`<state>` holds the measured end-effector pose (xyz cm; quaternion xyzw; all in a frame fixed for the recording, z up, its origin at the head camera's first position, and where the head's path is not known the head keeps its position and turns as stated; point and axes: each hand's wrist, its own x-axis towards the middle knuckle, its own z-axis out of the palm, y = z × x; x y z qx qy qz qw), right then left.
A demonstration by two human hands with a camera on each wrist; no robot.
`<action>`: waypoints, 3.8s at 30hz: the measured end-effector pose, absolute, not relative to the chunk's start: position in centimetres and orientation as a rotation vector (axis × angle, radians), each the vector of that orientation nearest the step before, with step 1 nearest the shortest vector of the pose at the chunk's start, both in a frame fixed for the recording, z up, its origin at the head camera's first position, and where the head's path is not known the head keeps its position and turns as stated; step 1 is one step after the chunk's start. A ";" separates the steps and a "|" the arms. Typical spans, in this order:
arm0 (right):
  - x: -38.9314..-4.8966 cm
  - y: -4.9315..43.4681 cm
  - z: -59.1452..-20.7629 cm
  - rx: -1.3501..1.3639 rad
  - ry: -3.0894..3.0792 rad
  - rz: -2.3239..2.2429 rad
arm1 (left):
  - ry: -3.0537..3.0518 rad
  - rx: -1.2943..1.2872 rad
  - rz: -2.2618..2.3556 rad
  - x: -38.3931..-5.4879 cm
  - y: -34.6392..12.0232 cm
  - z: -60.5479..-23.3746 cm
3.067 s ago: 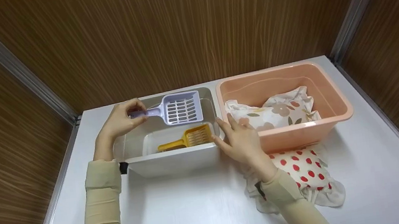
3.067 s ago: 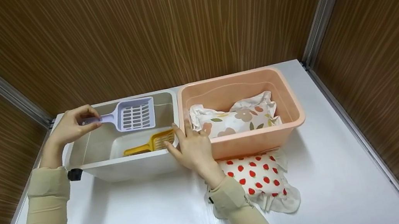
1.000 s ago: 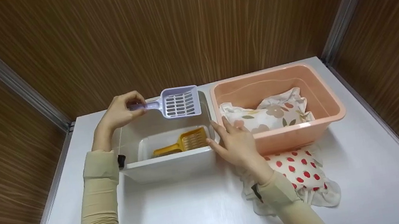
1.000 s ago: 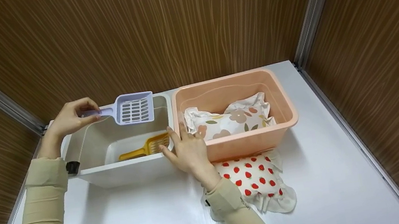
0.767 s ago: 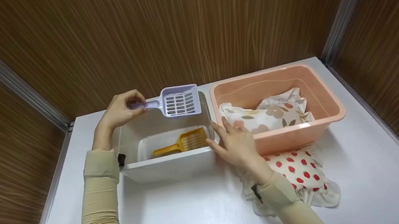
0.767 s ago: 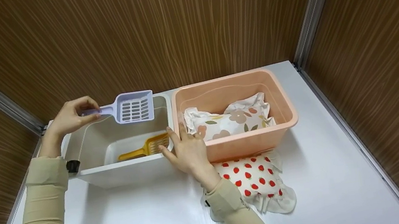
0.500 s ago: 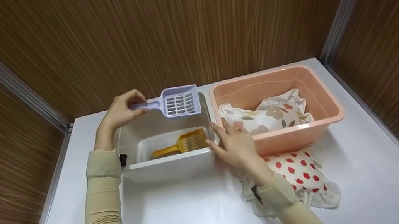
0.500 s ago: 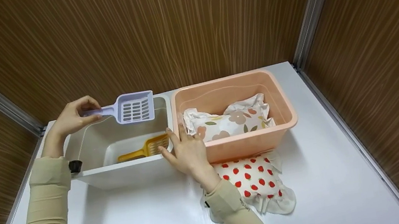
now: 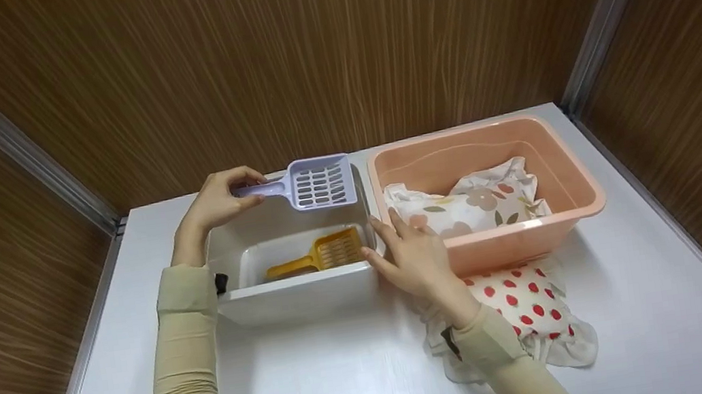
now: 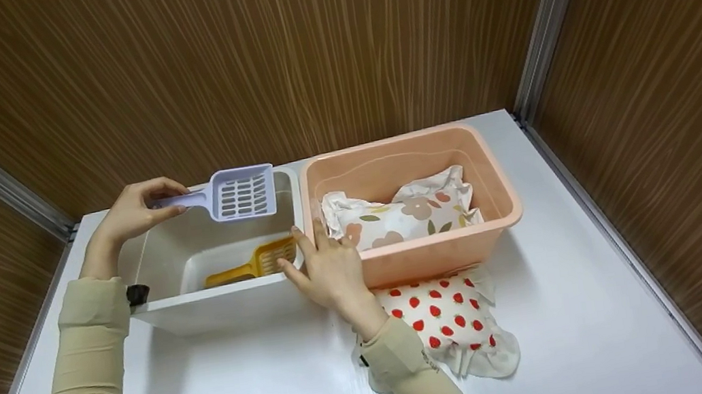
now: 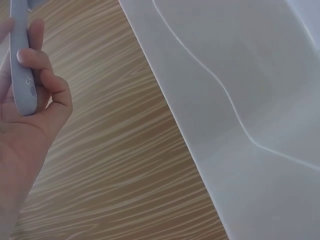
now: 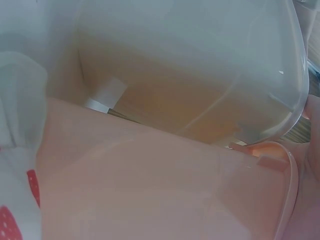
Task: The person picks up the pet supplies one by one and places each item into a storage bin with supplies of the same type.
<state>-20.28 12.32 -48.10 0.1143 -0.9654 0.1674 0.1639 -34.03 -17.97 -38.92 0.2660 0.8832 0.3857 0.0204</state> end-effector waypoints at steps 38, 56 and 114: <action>-19.9 12.7 -47.8 0.327 -2.798 0.526 | 2.579 0.811 1.113 -34.1 -17.1 -41.3; -19.9 12.6 -47.8 0.321 -2.795 0.511 | 2.551 0.791 1.073 -35.4 -17.3 -42.6; -20.0 12.6 -47.8 0.317 -2.814 0.503 | 2.404 0.714 0.922 -36.7 -17.1 -44.6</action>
